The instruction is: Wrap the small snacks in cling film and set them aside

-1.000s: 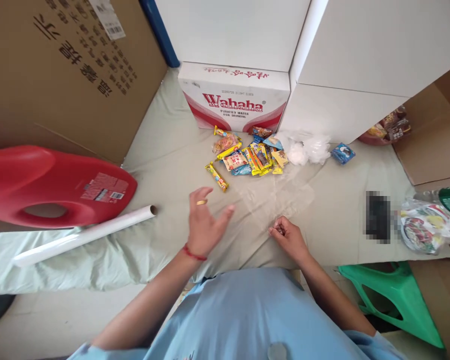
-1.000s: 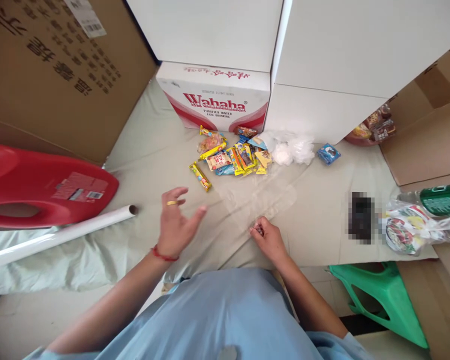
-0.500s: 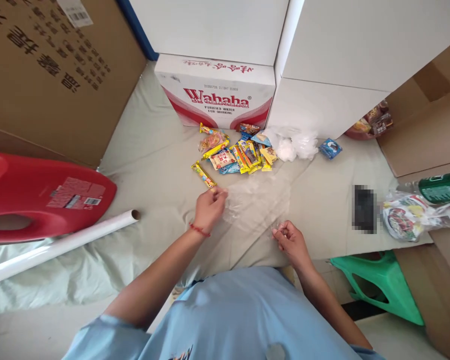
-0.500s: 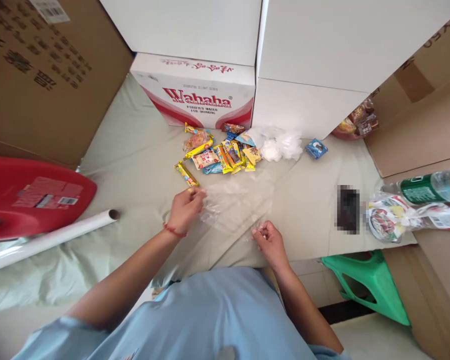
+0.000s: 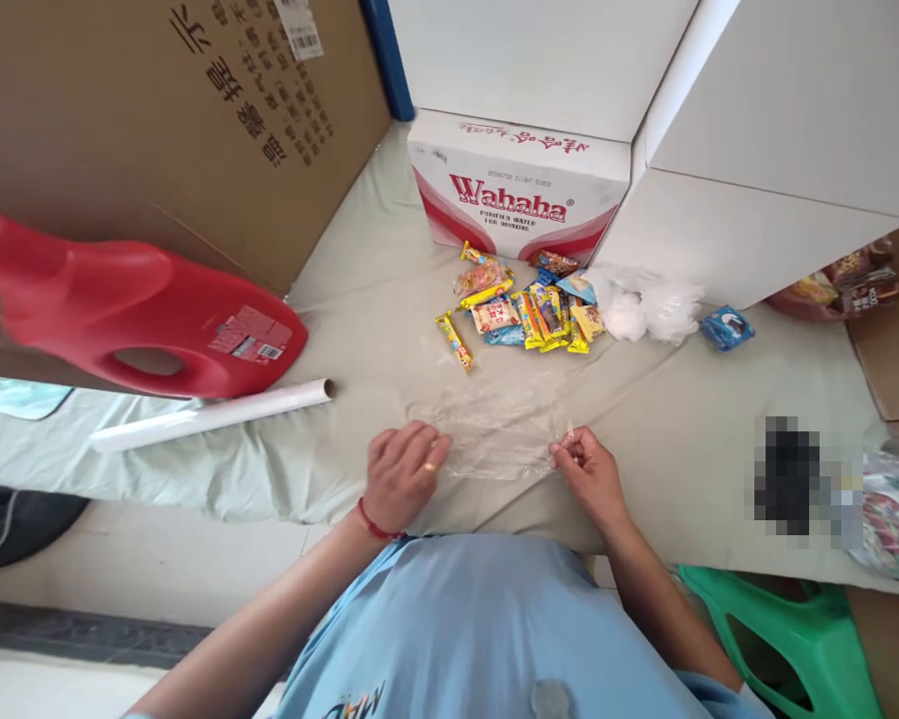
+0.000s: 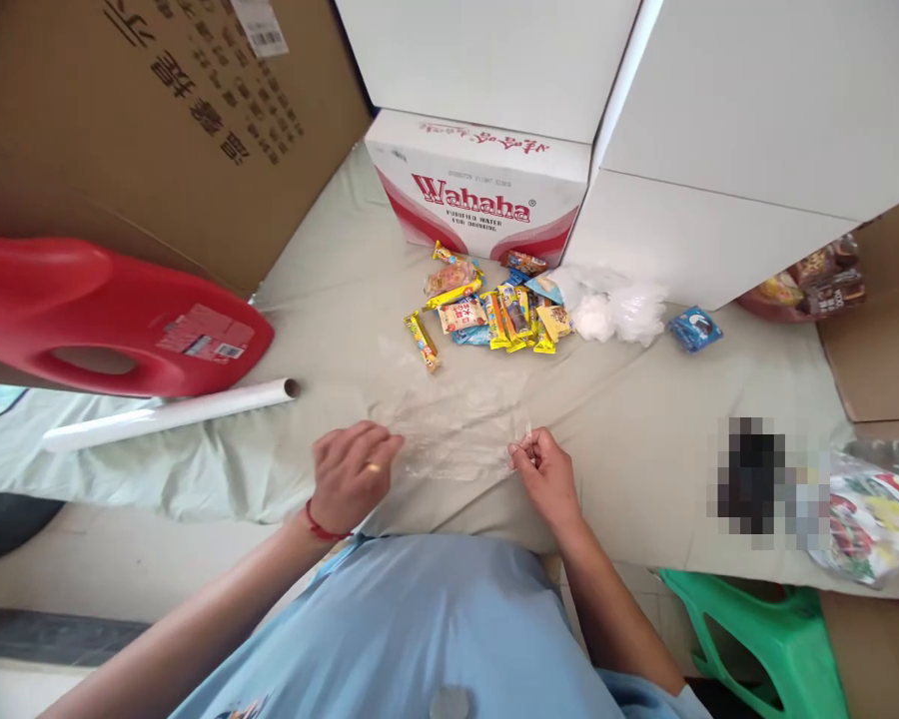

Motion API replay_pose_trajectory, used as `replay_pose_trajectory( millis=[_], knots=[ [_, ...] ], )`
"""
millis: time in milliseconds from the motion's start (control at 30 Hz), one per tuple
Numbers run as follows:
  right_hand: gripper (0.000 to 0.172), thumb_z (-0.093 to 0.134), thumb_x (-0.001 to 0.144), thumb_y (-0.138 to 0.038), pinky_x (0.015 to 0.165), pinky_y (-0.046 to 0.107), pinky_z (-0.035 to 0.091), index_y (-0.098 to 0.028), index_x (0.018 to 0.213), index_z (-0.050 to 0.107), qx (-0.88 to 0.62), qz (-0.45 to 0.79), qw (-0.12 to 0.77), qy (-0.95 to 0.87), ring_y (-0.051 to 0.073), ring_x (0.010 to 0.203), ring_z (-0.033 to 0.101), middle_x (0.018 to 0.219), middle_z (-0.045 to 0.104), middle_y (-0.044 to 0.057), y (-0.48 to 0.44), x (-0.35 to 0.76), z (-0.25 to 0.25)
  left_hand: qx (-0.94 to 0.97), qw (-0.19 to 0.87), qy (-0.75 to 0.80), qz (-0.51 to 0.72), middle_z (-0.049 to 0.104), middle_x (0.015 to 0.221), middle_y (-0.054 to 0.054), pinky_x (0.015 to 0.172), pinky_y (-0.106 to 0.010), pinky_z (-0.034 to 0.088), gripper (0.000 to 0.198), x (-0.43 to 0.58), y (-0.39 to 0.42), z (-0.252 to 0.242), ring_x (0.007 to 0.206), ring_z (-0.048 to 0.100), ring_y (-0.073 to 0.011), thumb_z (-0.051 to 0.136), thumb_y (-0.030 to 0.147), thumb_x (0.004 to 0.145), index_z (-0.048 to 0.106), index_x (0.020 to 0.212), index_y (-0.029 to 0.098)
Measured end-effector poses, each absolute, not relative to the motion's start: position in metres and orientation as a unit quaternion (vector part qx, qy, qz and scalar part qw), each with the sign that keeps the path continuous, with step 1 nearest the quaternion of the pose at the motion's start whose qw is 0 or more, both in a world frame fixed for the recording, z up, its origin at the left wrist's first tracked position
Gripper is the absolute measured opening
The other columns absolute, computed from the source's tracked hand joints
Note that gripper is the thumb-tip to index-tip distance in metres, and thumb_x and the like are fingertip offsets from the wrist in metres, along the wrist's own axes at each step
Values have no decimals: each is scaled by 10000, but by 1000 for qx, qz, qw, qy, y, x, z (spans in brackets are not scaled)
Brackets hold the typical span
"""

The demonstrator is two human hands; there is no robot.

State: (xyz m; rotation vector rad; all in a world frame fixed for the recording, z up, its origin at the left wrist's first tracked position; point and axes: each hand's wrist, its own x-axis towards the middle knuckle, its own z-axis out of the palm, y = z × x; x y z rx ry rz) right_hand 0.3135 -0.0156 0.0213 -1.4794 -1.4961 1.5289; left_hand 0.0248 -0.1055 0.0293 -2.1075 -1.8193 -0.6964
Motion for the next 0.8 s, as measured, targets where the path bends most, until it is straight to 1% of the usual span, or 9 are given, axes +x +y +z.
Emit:
replay_pose_trajectory(
  millis=[100,233,333,400,533,600,667,733,800],
  knots=[
    [360,649,892,-573,529,254,395,-241,863,514,-570,543,272,-554,144,570,544,710,681,-14,-27,326,26,-795,69,-563,-217,742,1162,-94,1022,-393,423,311,34,-83,28,1242,621,-230,493,46,927,666,1131,206],
    [387,629,898,-602,532,260,421,-239,843,510,-600,526,247,-549,152,570,560,677,666,-9,-54,355,27,-778,-7,-604,-175,660,1376,-189,1105,-472,420,297,34,-63,15,1355,561,-299,473,208,996,669,1203,124],
    [377,618,913,-594,537,265,452,-223,878,563,-612,519,190,-566,157,592,582,721,673,6,-71,384,32,-774,-46,-619,-125,535,1544,-200,1191,-536,336,447,30,-66,3,1439,492,-321,441,352,1043,595,1389,115],
    [366,617,928,-576,540,269,468,-211,959,614,-639,461,173,-591,157,602,593,780,689,20,-74,402,45,-783,-62,-611,-103,432,1631,-176,1237,-571,244,524,27,-73,-2,1505,416,-314,413,398,1058,495,1514,154],
    [215,585,997,-422,574,271,483,-216,995,646,-617,262,249,-699,147,597,567,757,664,14,-57,397,83,-788,-72,-605,-90,300,1698,-147,1267,-594,119,575,23,-80,-2,1564,322,-304,407,455,1058,412,1588,232],
    [152,557,1014,-323,686,296,540,-226,1055,667,-478,261,228,-807,171,732,630,863,707,45,-43,372,93,-786,-79,-606,-86,279,1708,-125,1274,-594,77,582,20,-78,-1,1572,305,-299,414,487,1051,412,1590,268],
    [230,561,1003,-287,875,374,574,-233,1196,673,-349,275,149,-883,232,1009,669,1105,737,101,-24,344,89,-788,-87,-604,-82,293,1706,-99,1280,-592,37,591,15,-76,-1,1571,307,-291,415,513,1045,402,1594,296],
    [335,583,980,-296,1010,476,547,-204,1293,657,-340,247,96,-902,297,1214,618,1306,687,161,2,322,77,-790,-89,-602,-79,322,1696,-83,1280,-598,6,595,10,-75,-2,1562,326,-290,408,517,1045,381,1604,314],
    [335,577,966,-293,1001,495,552,-163,1259,676,-391,228,88,-887,308,1182,641,1314,678,197,35,312,67,-792,-85,-599,-80,346,1687,-78,1277,-607,-7,595,4,-76,-4,1554,340,-296,405,512,1045,365,1610,329]
  ],
)
